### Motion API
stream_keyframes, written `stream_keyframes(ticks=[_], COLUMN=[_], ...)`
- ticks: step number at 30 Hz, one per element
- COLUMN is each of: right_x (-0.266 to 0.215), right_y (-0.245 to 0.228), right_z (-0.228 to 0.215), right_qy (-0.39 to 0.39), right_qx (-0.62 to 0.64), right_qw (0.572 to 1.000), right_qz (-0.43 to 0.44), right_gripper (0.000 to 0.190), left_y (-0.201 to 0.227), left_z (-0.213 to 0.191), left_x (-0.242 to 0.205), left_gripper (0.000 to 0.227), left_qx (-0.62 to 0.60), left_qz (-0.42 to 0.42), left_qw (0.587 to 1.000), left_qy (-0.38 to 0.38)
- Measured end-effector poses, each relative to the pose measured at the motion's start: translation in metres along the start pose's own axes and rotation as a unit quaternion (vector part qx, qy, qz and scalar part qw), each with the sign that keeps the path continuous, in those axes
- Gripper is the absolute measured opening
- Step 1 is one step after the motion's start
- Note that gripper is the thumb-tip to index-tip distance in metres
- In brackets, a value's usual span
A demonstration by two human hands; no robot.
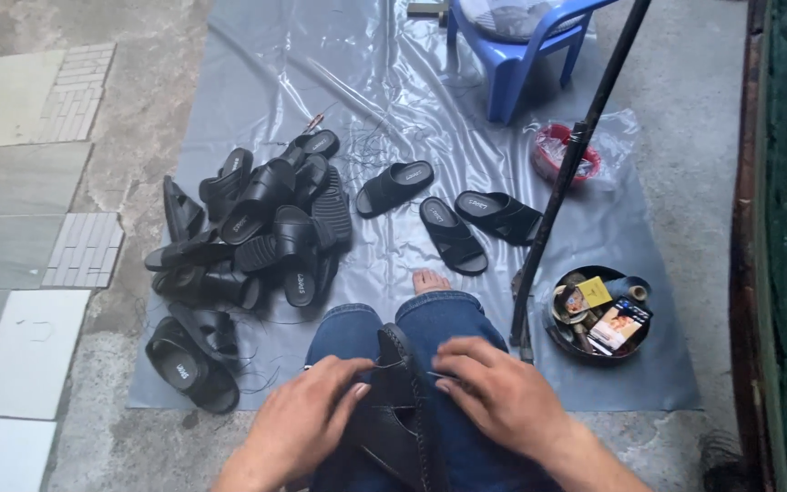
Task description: Hand-sewing the upper component of a sandal to the sole using a needle and thread.
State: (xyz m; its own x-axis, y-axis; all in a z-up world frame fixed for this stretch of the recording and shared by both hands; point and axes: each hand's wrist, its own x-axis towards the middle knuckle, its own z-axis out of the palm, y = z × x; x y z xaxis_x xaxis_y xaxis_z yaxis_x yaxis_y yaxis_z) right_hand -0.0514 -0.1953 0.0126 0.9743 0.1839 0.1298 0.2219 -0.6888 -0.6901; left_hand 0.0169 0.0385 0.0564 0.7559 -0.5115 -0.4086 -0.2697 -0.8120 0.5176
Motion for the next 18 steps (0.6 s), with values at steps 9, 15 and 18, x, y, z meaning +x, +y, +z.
stream_keyframes(ticks=[9, 15, 18], right_x=[0.026, 0.028, 0.023], right_y=[0.008, 0.008, 0.011], right_z=[0.015, 0.013, 0.015], right_qy=[0.015, 0.017, 0.004], right_qx=[0.125, 0.125, 0.132], right_qw=[0.991, 0.991, 0.990], right_qz=[0.055, 0.039, 0.043], right_gripper=[0.014, 0.016, 0.018], left_y=[-0.034, -0.034, -0.026], left_z=[-0.020, -0.023, -0.020], left_x=[0.006, 0.025, 0.031], left_gripper=[0.024, 0.028, 0.031], left_qx=[-0.429, -0.712, -0.396], left_qz=[0.204, 0.192, -0.039], left_qw=[0.877, 0.672, 0.917], left_qy=[-0.065, 0.066, -0.011])
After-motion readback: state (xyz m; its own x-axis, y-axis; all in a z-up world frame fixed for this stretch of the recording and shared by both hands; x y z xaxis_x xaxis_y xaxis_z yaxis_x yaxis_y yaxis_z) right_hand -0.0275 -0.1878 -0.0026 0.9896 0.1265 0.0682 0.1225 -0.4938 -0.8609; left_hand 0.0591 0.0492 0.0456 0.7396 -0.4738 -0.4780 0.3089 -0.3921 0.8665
